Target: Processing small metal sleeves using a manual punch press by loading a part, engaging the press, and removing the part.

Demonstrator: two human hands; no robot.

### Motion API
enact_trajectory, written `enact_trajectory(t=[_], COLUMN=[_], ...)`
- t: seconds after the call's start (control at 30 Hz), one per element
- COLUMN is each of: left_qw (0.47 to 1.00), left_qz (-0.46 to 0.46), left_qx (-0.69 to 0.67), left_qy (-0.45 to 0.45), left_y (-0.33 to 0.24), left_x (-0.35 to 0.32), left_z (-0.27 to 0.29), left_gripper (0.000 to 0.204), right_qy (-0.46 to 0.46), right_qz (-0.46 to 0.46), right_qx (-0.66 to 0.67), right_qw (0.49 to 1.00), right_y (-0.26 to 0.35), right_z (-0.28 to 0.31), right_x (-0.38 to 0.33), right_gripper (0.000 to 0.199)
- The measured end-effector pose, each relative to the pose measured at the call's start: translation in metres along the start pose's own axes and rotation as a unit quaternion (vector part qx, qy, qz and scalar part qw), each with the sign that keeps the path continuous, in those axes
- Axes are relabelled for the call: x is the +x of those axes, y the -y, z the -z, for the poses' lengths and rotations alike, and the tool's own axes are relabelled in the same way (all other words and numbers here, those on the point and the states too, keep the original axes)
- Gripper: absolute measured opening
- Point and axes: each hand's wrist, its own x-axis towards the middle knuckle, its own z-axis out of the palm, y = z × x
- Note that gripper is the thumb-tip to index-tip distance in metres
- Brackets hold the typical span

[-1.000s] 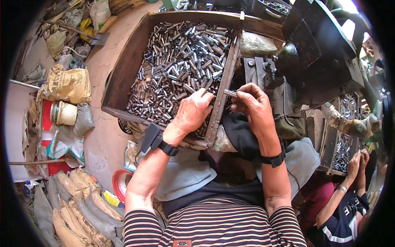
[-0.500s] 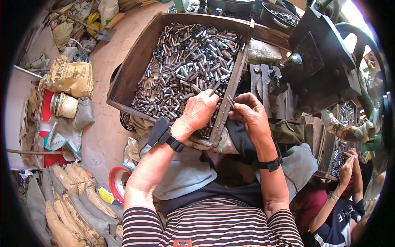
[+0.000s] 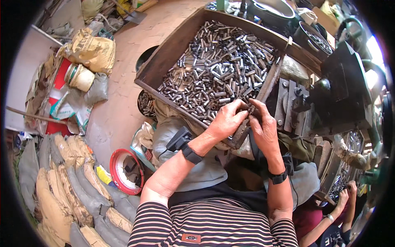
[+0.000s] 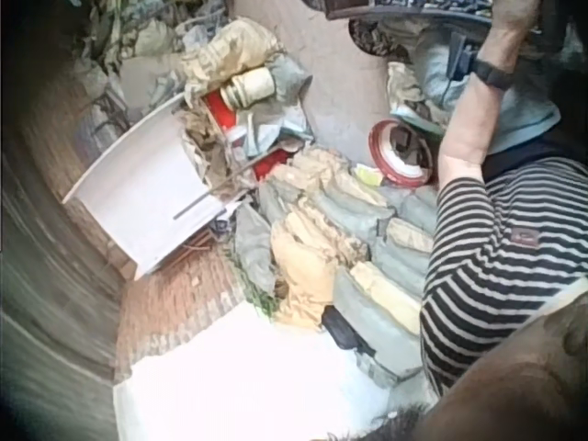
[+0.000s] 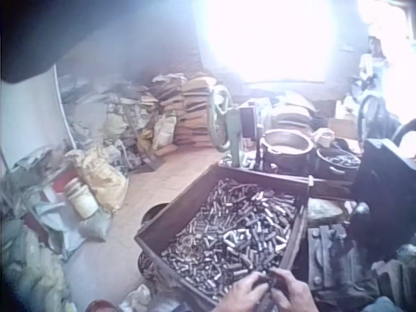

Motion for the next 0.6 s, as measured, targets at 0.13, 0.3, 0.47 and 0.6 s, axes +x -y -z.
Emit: enact_trajectory(t=[0.13, 0.3, 0.47, 0.6], left_qw=[0.987, 0.971, 0.938, 0.928], left_qz=[0.070, 0.097, 0.145, 0.141], left_qx=[-0.136, -0.213, -0.314, -0.346], left_qy=[0.040, 0.038, -0.014, -0.001], left_y=[-0.001, 0.002, 0.007, 0.002], left_x=[-0.008, -0.011, -0.013, -0.014], left_z=[0.008, 0.015, 0.019, 0.017], left_gripper=[0.017, 0.013, 0.017, 0.022], right_qy=[0.025, 0.063, 0.007, -0.033], right_qz=[0.001, -0.055, -0.137, -0.142], right_qx=[-0.010, 0.137, 0.300, 0.302], right_qw=[1.000, 0.987, 0.944, 0.942], right_y=[0.005, 0.002, -0.005, -0.005], right_z=[0.001, 0.000, 0.004, 0.003], right_x=[0.000, -0.001, -0.002, -0.001], right_gripper=[0.034, 0.028, 0.015, 0.013])
